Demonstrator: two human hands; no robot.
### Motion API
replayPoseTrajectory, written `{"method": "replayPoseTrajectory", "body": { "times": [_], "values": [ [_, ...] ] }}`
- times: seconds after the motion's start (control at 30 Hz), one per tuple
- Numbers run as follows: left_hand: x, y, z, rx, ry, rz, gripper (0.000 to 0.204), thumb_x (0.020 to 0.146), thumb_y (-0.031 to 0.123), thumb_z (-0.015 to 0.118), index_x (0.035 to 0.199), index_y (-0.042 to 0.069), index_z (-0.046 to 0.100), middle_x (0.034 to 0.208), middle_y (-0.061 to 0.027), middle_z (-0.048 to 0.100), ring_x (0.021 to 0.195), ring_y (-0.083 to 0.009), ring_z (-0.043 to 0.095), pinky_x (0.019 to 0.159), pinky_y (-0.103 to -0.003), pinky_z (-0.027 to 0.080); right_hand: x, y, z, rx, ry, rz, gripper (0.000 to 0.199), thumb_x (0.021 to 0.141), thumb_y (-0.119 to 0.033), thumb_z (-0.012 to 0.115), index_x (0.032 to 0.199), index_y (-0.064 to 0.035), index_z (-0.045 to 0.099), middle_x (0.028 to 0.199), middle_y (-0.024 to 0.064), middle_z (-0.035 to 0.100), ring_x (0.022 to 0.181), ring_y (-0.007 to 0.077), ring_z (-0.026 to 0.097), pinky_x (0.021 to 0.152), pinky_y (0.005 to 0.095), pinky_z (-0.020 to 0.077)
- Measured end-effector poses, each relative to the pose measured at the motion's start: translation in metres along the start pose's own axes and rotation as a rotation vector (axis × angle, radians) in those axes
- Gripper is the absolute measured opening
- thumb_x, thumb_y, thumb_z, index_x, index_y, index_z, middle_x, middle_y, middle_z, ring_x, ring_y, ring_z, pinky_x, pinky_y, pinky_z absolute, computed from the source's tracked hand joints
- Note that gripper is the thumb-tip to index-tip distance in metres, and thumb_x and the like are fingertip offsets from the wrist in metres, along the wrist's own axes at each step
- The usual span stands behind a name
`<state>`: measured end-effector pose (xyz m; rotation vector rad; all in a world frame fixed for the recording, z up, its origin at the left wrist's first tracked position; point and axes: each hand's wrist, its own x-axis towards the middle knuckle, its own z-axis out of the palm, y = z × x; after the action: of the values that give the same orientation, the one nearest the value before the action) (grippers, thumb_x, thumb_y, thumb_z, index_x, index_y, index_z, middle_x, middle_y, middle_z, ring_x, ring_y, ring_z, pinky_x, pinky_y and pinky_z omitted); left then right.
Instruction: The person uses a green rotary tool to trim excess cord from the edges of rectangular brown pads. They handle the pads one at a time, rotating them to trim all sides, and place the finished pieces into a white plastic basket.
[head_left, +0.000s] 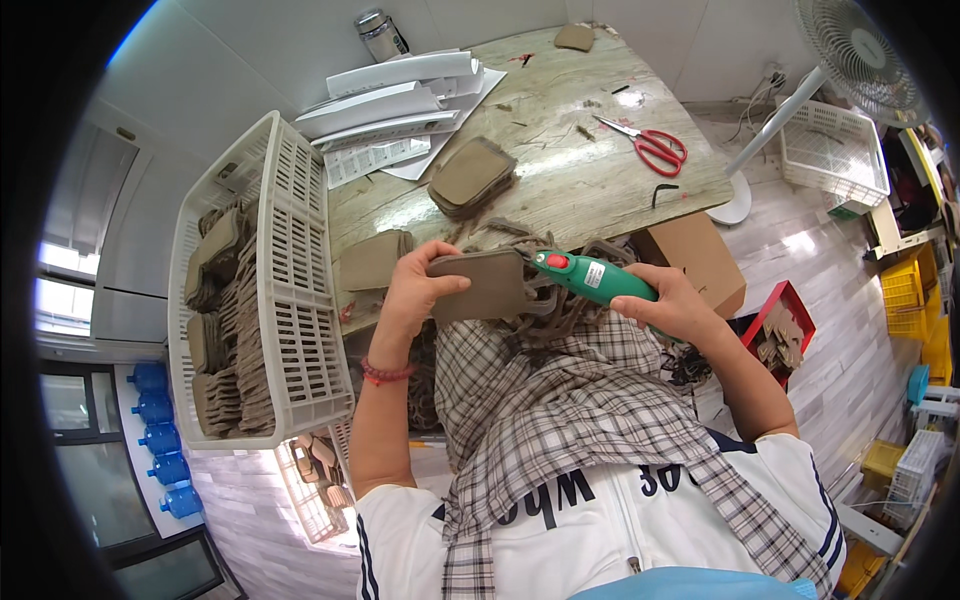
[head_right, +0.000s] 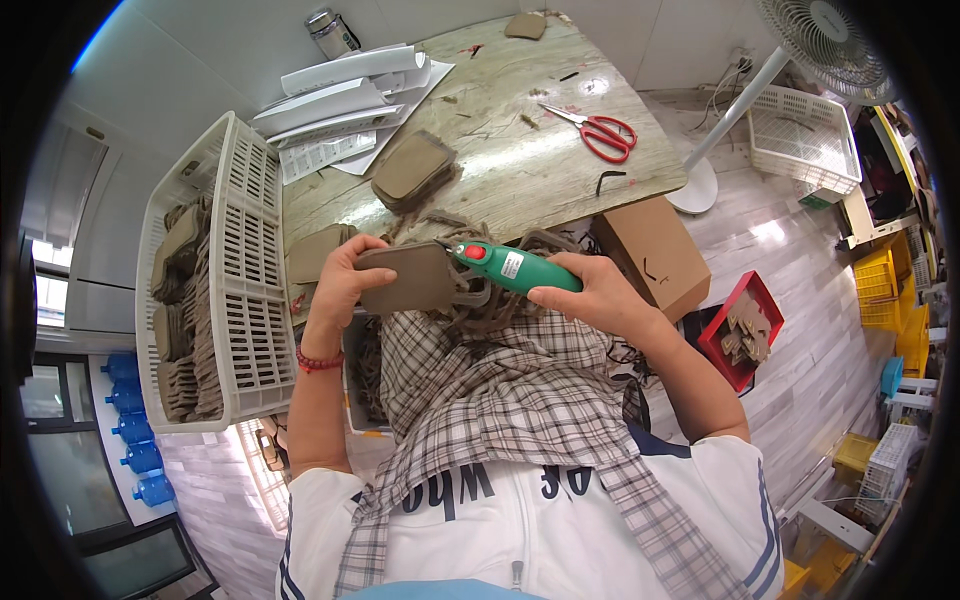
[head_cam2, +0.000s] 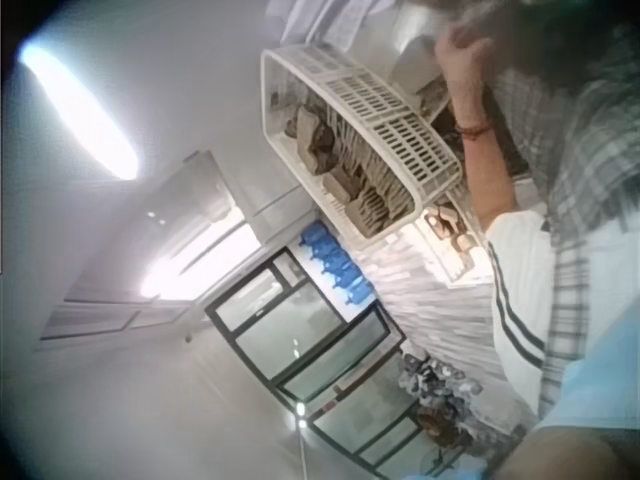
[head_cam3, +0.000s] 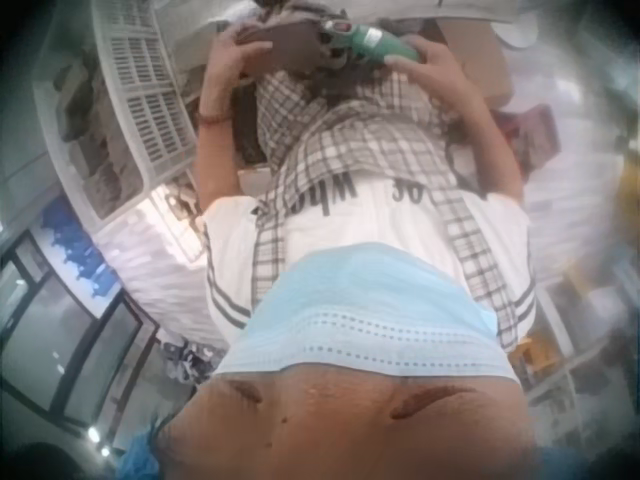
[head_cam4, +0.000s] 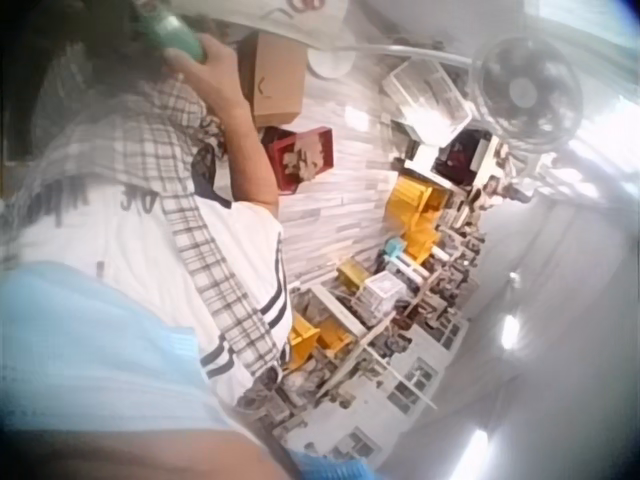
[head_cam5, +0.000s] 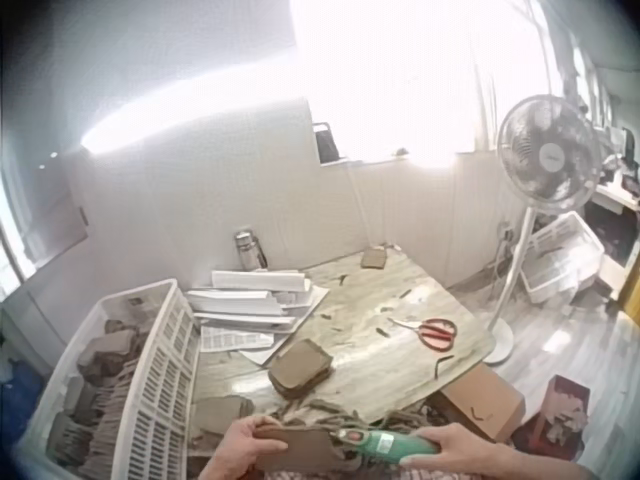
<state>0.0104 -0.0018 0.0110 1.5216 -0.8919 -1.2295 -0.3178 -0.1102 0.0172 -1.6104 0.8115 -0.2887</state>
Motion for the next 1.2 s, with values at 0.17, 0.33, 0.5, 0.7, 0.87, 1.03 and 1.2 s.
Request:
{"method": "replayPoseTrajectory", "body": {
  "times": [0.17,0.33,0.5,0.7,0.87,1.03,1.2],
  "values": [
    [-0.002,-0.015,-0.002,-0.321,0.138,0.036,0.018,0.077,-0.003,0.072,0.094,0.0,0.066,0.084,-0.0059,0.07,0.072,-0.012,0.066,0.065,-0.025,0.054,0.003,0.01,0.008,0.06,-0.027,0.008,0.039,0.083,-0.028,0.072,0.109,0.0006,0.064,0.075,0.0041,0.063,0.06,0.0077,0.056,0.056,0.0239,0.0473],
    [-0.004,-0.014,-0.007,-0.261,0.076,0.01,0.017,0.077,-0.003,0.072,0.094,-0.002,0.068,0.085,-0.008,0.07,0.07,-0.013,0.066,0.064,-0.025,0.055,0.005,0.013,0.009,0.083,-0.061,-0.002,0.04,0.083,-0.028,0.073,0.11,0.0007,0.064,0.076,0.004,0.063,0.061,0.0076,0.057,0.056,0.0243,0.0475],
    [-0.004,-0.007,-0.004,-0.132,0.048,-0.001,0.017,0.076,-0.001,0.073,0.093,-0.003,0.068,0.083,-0.0084,0.07,0.069,-0.0122,0.066,0.063,-0.024,0.054,0.002,0.005,0.006,-0.068,-0.078,-0.039,0.044,0.082,-0.03,0.074,0.11,0.0018,0.063,0.079,0.0077,0.064,0.067,0.0122,0.06,0.063,0.0275,0.0491],
    [-0.004,-0.001,0.01,-0.082,-0.008,-0.042,0.018,0.075,-0.001,0.074,0.092,-0.004,0.069,0.081,-0.0081,0.07,0.068,-0.0115,0.065,0.062,-0.023,0.053,0.002,0.005,0.008,-0.2,-0.054,-0.134,0.049,0.08,-0.036,0.075,0.11,0.0006,0.063,0.084,0.0135,0.067,0.075,0.0186,0.064,0.069,0.0316,0.0508],
    [-0.003,0.003,0.018,-0.023,-0.101,-0.085,0.017,0.073,-0.001,0.075,0.089,-0.004,0.069,0.08,-0.0072,0.07,0.068,-0.0111,0.065,0.064,-0.023,0.052,0.003,0.004,0.013,-0.2,-0.045,-0.154,0.046,0.078,-0.028,0.076,0.111,0.0017,0.062,0.084,0.0112,0.066,0.075,0.0158,0.063,0.07,0.0302,0.0502],
    [-0.001,0.006,0.019,0.1,-0.186,-0.149,0.017,0.07,0.003,0.078,0.085,-0.001,0.07,0.077,-0.0052,0.069,0.067,-0.0097,0.063,0.063,-0.023,0.05,0.006,0.002,0.017,-0.199,-0.059,-0.168,0.045,0.079,-0.027,0.076,0.111,0.0019,0.063,0.084,0.0106,0.066,0.076,0.0151,0.063,0.07,0.0297,0.0499],
    [0.001,0.007,0.016,0.234,-0.253,-0.149,0.017,0.069,0.004,0.079,0.084,0.0,0.071,0.075,-0.003,0.069,0.066,-0.0083,0.06,0.062,-0.023,0.048,0.012,0.002,0.023,-0.12,-0.098,-0.148,0.045,0.08,-0.031,0.075,0.109,0.0005,0.064,0.084,0.011,0.066,0.075,0.0152,0.063,0.068,0.0295,0.0502]
  ]
}}
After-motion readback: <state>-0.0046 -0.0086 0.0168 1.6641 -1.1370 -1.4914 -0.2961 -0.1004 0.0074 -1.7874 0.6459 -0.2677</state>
